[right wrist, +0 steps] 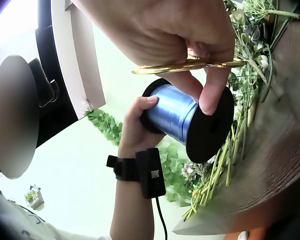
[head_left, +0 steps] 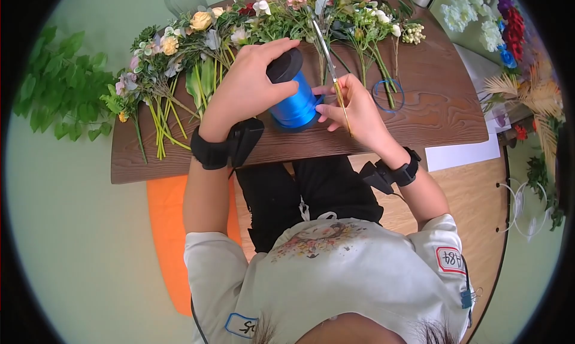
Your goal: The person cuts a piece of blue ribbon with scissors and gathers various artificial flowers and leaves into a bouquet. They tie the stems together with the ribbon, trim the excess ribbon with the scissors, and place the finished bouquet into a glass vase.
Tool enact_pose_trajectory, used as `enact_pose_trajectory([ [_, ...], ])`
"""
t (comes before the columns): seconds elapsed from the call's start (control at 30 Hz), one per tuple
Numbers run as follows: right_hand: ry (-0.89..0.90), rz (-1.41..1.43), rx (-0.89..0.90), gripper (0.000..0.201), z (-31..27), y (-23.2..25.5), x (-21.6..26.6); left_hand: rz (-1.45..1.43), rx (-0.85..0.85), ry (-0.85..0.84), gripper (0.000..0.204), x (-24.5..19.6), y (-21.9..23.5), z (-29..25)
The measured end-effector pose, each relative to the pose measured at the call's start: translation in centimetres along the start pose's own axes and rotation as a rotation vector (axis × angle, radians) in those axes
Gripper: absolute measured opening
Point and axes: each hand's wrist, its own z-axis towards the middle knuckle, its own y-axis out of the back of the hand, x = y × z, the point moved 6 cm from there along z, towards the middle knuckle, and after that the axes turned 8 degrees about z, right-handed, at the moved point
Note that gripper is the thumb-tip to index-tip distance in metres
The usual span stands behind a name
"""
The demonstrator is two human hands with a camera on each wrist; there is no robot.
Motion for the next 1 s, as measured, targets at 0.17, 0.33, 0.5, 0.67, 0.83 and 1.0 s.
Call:
enact_pose_trajectory([
  [0.17,0.069,-0.074,-0.01,0.027,-0.2,0.6,0.7,-0.05,0.006,-0.031,0.054,-0.3,0.3,-0.3],
  [0.33,0.065,-0.093,0.014,0.025,-0.4,0.9,1.5,-0.075,0.034,-0.02,0.055,-0.5,0.4,-0.4],
  [0.5,-0.047,-0.078,-0.046,0.024,-0.7,1.7,1.2,-0.054,-0.034,-0.034,0.054,-0.2,1.0,-0.3],
  [0.67,-0.002,-0.06,-0.106,0.024,-0.5,2.7,0.7,-0.037,-0.05,-0.067,0.055,-0.2,1.4,-0.5],
  [0.83,0.022,-0.008,-0.049,0.019,-0.7,2.8,1.0,0.031,-0.048,-0.061,0.055,0.5,0.8,-0.7],
  [1.0,-0.031,-0.052,0.009,0.017,-1.0,2.8,0.4,0.153,-0.017,0.031,0.056,1.2,-1.1,-0.7],
])
